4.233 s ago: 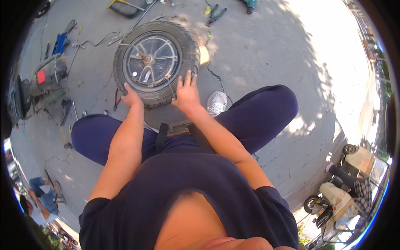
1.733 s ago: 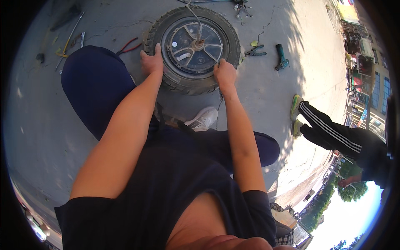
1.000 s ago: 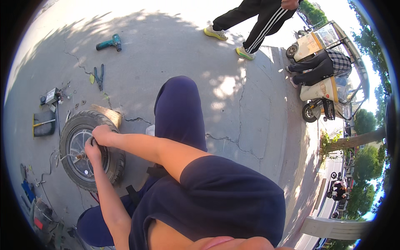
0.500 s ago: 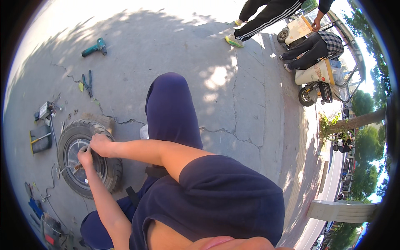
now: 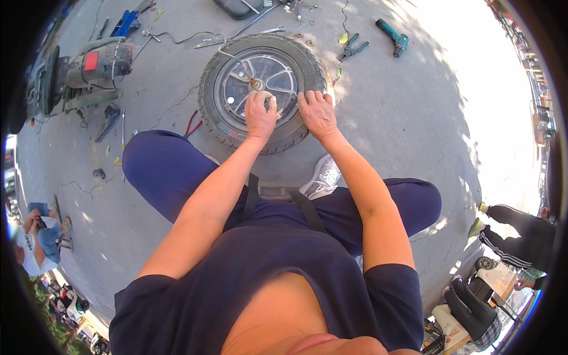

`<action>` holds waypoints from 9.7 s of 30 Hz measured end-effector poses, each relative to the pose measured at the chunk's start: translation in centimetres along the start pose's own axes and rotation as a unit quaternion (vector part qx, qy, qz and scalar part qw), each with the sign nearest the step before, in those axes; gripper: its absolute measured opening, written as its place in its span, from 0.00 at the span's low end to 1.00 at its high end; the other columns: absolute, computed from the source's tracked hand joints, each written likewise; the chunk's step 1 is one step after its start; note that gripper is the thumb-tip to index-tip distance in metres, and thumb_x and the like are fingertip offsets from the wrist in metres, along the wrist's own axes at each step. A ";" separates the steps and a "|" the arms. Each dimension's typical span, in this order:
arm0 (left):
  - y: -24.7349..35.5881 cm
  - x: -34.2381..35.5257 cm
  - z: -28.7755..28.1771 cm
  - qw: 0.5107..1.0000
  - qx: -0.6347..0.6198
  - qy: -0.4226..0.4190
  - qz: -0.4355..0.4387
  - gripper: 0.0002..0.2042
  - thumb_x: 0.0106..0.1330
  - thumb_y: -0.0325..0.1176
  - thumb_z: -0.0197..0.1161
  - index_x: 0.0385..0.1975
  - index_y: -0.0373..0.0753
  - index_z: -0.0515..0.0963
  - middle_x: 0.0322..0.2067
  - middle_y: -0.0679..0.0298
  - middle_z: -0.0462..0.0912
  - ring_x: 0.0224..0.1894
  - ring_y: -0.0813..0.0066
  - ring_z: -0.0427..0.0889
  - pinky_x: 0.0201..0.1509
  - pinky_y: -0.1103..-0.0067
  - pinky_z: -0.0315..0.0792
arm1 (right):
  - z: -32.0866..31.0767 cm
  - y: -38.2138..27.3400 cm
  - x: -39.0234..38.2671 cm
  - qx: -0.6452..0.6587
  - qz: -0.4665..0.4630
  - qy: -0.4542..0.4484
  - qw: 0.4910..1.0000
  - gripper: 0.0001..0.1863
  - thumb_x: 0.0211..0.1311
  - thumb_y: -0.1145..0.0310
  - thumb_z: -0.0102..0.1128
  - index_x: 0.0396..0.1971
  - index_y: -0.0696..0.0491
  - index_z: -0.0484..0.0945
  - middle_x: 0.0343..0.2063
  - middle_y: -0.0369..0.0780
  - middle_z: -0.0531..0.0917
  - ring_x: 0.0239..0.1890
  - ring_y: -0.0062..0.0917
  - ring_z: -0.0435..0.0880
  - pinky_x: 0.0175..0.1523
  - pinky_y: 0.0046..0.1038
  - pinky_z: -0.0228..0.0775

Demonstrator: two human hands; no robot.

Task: The person sits on the ground and works on a motorcycle tire, using hands and tools to remove and reposition the tire on the rim. They repeatedly adjust the tire bead and use a tool to pry the tire into place.

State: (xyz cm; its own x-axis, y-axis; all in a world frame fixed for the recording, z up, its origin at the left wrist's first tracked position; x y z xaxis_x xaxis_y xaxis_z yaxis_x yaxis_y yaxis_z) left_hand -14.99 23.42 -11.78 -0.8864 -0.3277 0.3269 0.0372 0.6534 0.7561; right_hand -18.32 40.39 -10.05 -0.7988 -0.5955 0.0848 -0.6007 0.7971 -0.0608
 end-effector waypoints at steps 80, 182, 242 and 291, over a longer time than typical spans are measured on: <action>2.1 -6.3 2.6 0.936 0.178 -0.244 0.180 0.46 0.52 0.63 0.63 0.64 0.32 0.66 0.70 0.51 0.58 0.75 0.55 0.50 0.78 0.57 0.39 | -2.2 2.5 6.3 0.033 -0.274 -0.057 0.959 0.10 0.53 0.74 0.56 0.37 0.54 0.74 0.33 0.41 0.74 0.40 0.35 0.80 0.43 0.35 0.74; 1.3 -7.9 4.1 0.943 0.153 -0.210 0.210 0.51 0.52 0.62 0.63 0.66 0.23 0.58 0.72 0.44 0.52 0.76 0.49 0.44 0.77 0.51 0.36 | 2.3 4.5 14.5 0.079 0.001 -0.084 0.993 0.14 0.63 0.65 0.53 0.28 0.63 0.73 0.27 0.59 0.80 0.34 0.59 0.79 0.40 0.51 0.68; 2.1 -6.7 2.3 0.939 0.177 -0.218 0.197 0.43 0.54 0.61 0.62 0.61 0.27 0.69 0.66 0.52 0.65 0.74 0.51 0.51 0.76 0.54 0.43 | 1.1 2.5 10.8 0.060 -0.005 -0.086 0.995 0.16 0.71 0.64 0.45 0.52 0.57 0.71 0.27 0.54 0.84 0.32 0.50 0.85 0.37 0.49 0.74; 1.2 -7.6 4.5 0.938 0.145 -0.235 0.211 0.51 0.53 0.63 0.62 0.66 0.22 0.59 0.70 0.46 0.57 0.77 0.46 0.40 0.77 0.51 0.32 | 0.2 4.7 8.9 0.015 0.085 -0.067 0.994 0.41 0.67 0.55 0.58 0.67 0.70 0.54 0.63 0.64 0.64 0.67 0.53 0.65 0.67 0.42 0.63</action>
State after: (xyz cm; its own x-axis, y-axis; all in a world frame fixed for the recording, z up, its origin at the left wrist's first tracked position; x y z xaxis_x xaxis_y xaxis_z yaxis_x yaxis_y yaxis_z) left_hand -10.32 29.76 -15.91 -0.9287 0.2941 0.2257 0.3641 0.8379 0.4066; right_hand -28.30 38.83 -9.75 -0.8851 -0.4612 -0.0621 -0.4550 0.8857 -0.0923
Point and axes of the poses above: each hand's wrist, its own x-axis towards the middle knuckle, its own z-axis out of the palm, y = z × x, the point moved 5 cm from there along x, towards the middle knuckle
